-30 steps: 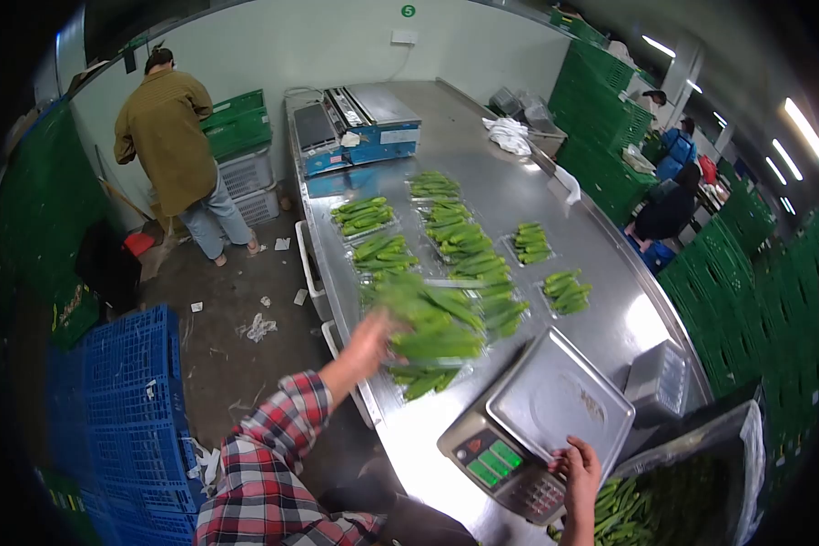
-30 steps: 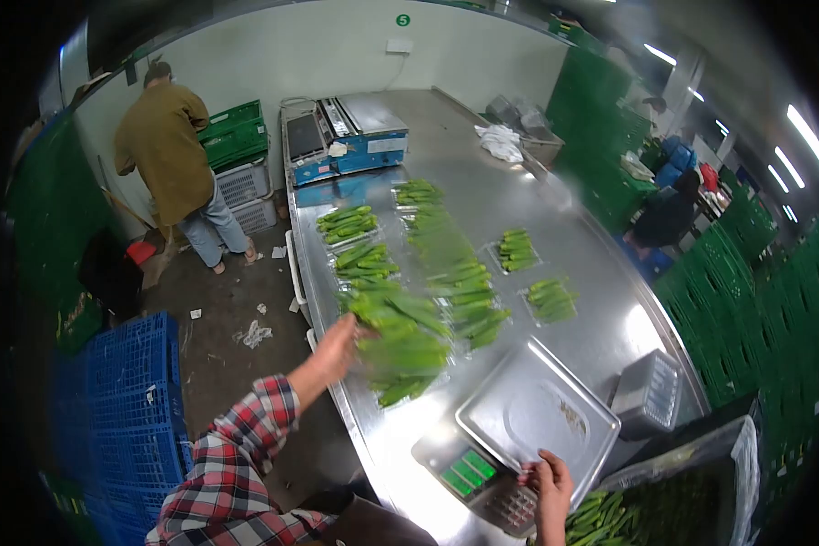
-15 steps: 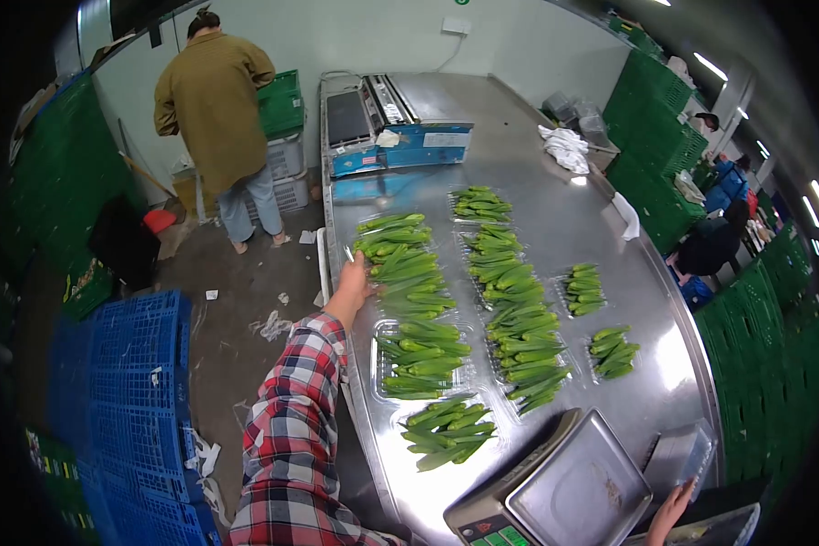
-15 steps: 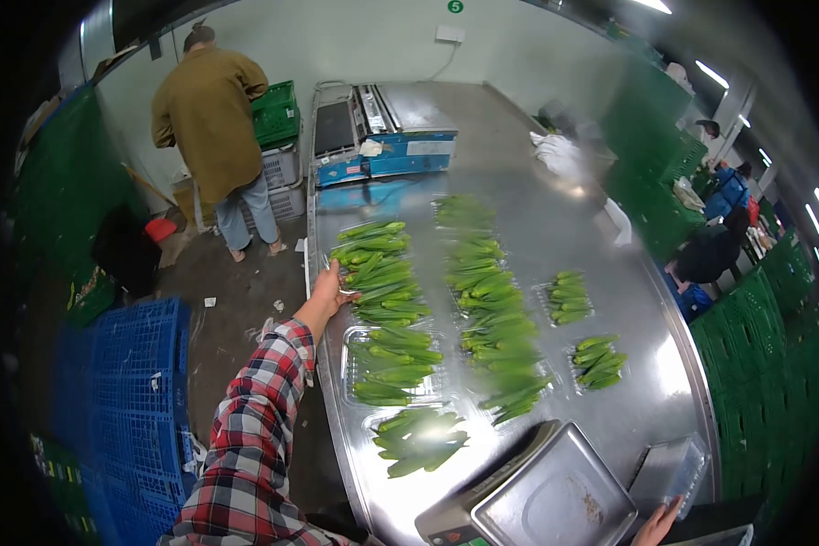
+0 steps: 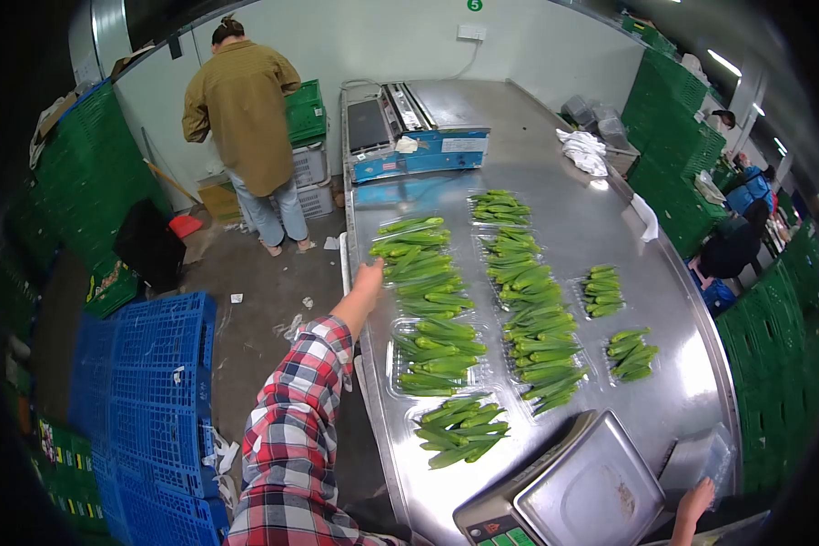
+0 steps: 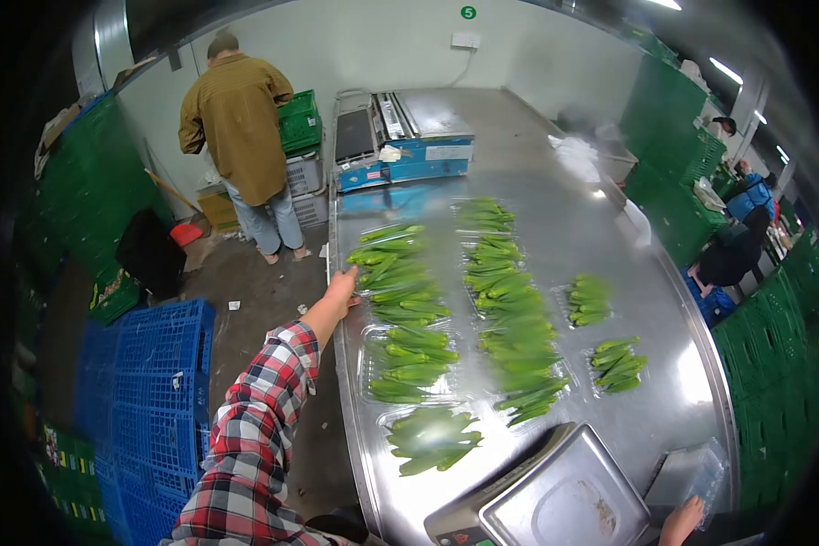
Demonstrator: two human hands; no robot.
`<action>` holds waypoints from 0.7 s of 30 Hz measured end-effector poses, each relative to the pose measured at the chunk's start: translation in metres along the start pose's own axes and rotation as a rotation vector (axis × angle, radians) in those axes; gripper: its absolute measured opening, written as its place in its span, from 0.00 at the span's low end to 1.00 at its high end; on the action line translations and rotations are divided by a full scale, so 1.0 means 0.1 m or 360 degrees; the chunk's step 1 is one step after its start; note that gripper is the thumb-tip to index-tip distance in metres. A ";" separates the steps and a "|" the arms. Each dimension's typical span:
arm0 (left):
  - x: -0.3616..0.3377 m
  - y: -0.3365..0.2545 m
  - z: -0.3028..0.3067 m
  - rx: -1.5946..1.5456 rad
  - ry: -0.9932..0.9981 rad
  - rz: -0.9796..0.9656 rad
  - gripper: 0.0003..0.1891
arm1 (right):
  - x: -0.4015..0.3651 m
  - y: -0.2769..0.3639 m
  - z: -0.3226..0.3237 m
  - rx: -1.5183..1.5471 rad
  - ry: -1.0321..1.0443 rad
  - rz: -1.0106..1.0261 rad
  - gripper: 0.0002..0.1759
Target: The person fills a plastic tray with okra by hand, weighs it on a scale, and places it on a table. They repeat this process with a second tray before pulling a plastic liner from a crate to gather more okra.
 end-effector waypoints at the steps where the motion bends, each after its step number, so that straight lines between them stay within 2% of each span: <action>1: -0.12 -0.06 0.03 0.0019 0.0003 -0.0019 0.32 | 0.01 0.02 0.12 0.0082 0.0046 -0.0048 0.05; 2: -0.27 -0.13 0.08 0.0011 -0.0053 -0.0026 0.31 | -0.02 0.05 0.25 0.0164 0.0095 -0.0099 0.06; 3: -0.22 -0.12 0.10 0.0063 -0.0152 -0.0257 0.29 | -0.04 0.11 0.39 0.0248 0.0144 -0.0154 0.06; 5: -0.04 -0.01 0.18 0.0177 -0.0312 -0.0718 0.27 | -0.10 0.29 0.78 0.0478 -0.0071 -0.0137 0.10; 6: -0.25 -0.14 0.26 0.0322 -0.0372 -0.0825 0.26 | -0.21 0.31 1.04 0.0549 -0.0158 -0.0153 0.12; 7: -0.48 -0.28 0.33 0.0390 -0.0329 -0.0821 0.27 | -0.35 0.38 1.22 0.0783 -0.0377 -0.0154 0.11; 8: -0.54 -0.24 0.36 0.0253 -0.0224 -0.1061 0.25 | -0.51 0.46 1.41 0.0789 -0.0466 -0.0129 0.13; 9: -0.91 -0.34 0.32 0.0470 -0.0200 -0.1414 0.23 | -0.72 0.45 1.57 0.0593 -0.0272 -0.0042 0.14; 10: -1.28 -0.42 0.22 0.0386 -0.0014 -0.1505 0.21 | -0.91 0.68 1.94 0.0515 -0.0467 -0.0015 0.15; 11: -1.79 -0.55 0.10 0.0161 0.0321 -0.1355 0.22 | -1.12 0.78 2.14 0.0566 -0.0708 0.0135 0.15; 12: -2.22 -0.53 -0.05 -0.0024 0.0705 -0.1241 0.22 | -1.32 0.86 2.31 0.0713 -0.0767 0.0135 0.15; 13: -2.58 -0.41 -0.15 -0.0198 0.1042 -0.1102 0.24 | -1.51 0.91 2.47 0.0768 -0.0659 0.0151 0.13; 14: -2.91 -0.18 -0.29 -0.0272 0.1506 -0.0905 0.26 | -1.68 0.99 2.61 0.0818 -0.0723 0.0175 0.13; 15: -3.20 -0.01 -0.39 -0.0327 0.1922 -0.0702 0.29 | -1.79 1.17 2.77 0.0851 -0.0610 0.0143 0.12; 17: -4.16 0.34 -0.50 -0.0046 0.2335 -0.0300 0.32 | -2.13 1.29 2.80 0.0923 -0.0491 0.0176 0.12; 19: -4.86 0.61 -0.41 0.0260 0.2636 -0.0028 0.32 | -2.44 1.39 2.92 0.0977 -0.0417 0.0289 0.13; 20: -5.15 0.68 -0.34 0.0382 0.2553 -0.0215 0.32 | -2.56 1.40 3.00 0.1039 -0.0364 0.0227 0.14; 21: -5.25 0.79 -0.31 0.0384 0.2568 -0.0114 0.31 | -2.66 1.34 3.09 0.1103 -0.0330 0.0178 0.14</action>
Point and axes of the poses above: each hand's wrist, its own x-axis towards the middle knuckle, its own z-axis out of the back of the hand, y = z × x, the point moved 3 cm from there along x, towards the middle knuckle, and after that the axes turned 8 degrees about -y, right-handed, at the moved point
